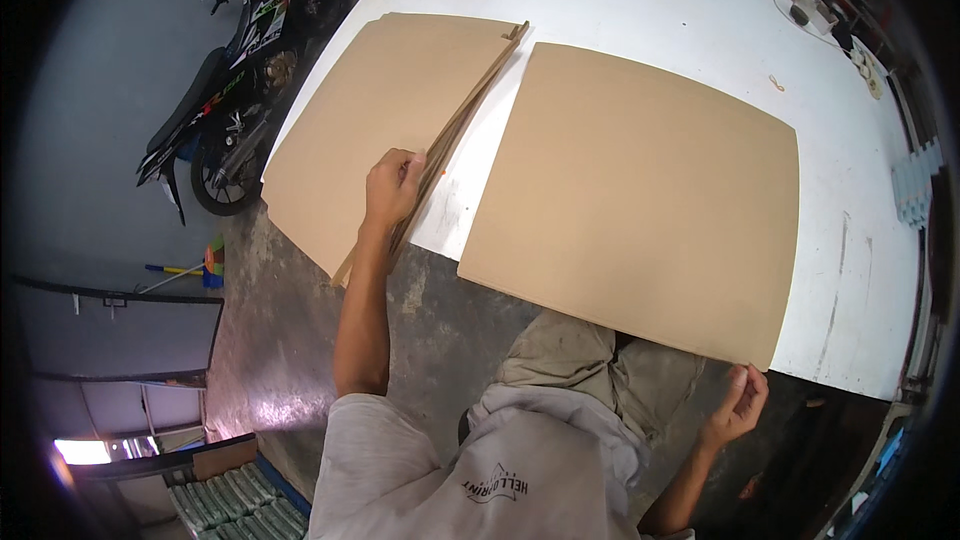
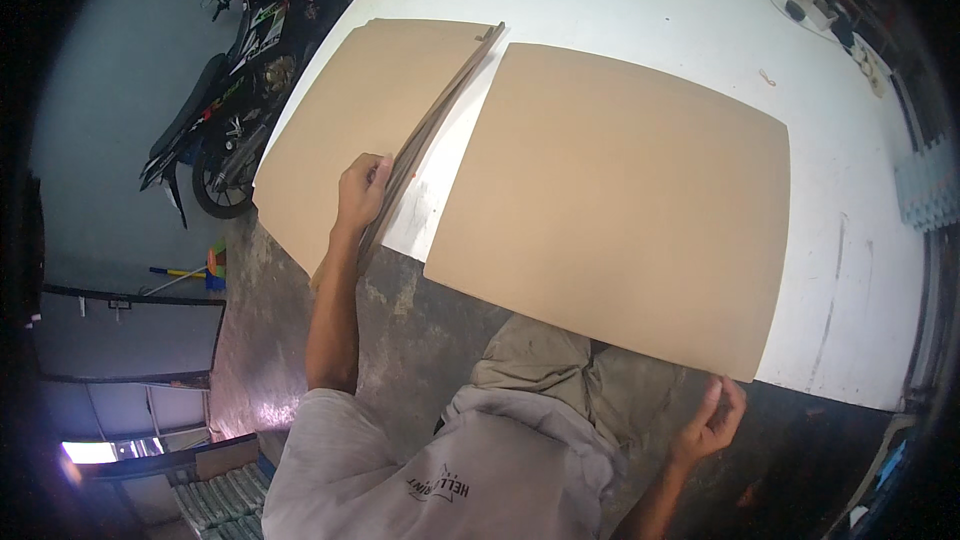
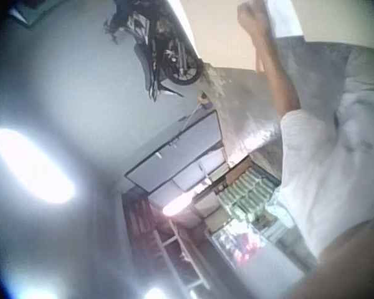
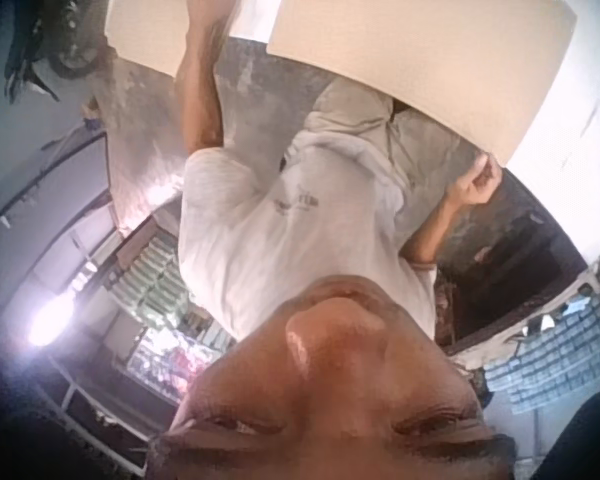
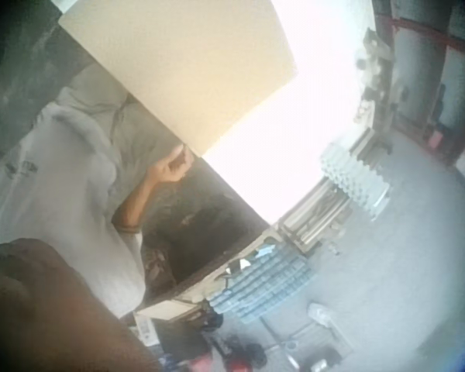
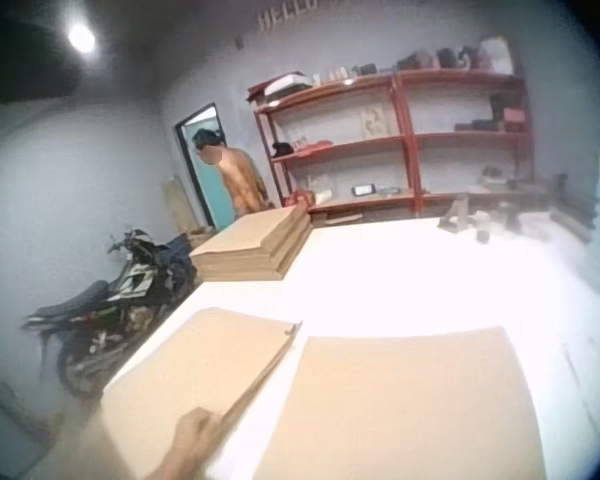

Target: The person folds large flat cardboard sheets in half on a white worktable, pressing the crease with both hands. They repeatedly pick up a sheet, fold it, and place it aside, building a stack of folded pieces.

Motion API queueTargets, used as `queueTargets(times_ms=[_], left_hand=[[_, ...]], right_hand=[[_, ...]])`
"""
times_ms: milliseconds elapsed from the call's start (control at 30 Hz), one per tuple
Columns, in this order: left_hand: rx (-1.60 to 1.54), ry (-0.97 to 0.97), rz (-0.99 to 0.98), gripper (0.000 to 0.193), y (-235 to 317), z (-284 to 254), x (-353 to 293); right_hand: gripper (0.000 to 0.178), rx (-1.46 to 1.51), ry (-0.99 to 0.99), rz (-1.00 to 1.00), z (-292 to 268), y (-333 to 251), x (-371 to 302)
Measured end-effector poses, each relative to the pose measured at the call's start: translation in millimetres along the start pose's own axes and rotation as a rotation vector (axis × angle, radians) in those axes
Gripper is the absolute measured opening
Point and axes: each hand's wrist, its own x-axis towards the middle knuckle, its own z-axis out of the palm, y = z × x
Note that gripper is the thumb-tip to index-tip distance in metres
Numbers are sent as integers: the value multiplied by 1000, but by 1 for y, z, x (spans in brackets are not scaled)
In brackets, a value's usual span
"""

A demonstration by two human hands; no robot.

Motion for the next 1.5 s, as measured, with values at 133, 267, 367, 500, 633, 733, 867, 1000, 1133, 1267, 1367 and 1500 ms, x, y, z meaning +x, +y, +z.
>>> queueTargets(times_ms=[133, 267, 367, 500, 633, 733, 867, 1000, 1133, 1267, 1367, 1500], left_hand=[[163, -18, 43, 22, 24, -8, -7], [242, 48, 37, 17, 11, -11, -7], [314, 116, -13, 17, -5, -14, 2], [347, 98, -101, 21, -7, -13, 18], [235, 14, -48, 24, 10, -9, 16], [228, -18, 53, 22, 18, -4, 1], [220, 7, 114, 16, 10, -4, 0], [292, 36, 187, 14, -1, -2, 16], [250, 77, 154, 17, -3, 0, 23], [391, 1, 146, 20, -4, -2, 20], [414, -31, 112, 19, -4, -3, 19], [260, -57, 196, 18, 4, -2, 13]], right_hand=[[20, -227, -299, -236, 27, -21, 16], [26, -183, -459, -319, 48, -38, 21], [23, -173, -432, -302, 53, -41, 21], [21, -161, -445, -234, 50, -35, 17], [19, -191, -427, -222, 49, -31, 12], [17, -213, -400, -244, 51, -30, 8], [15, -178, -382, -181, 53, -27, 5], [14, -154, -374, -127, 49, -24, 5], [14, -155, -377, -121, 46, -23, 4], [14, -139, -360, -125, 44, -22, 1], [13, -155, -354, -138, 44, -20, -1], [11, -129, -336, -142, 47, -20, -1]])
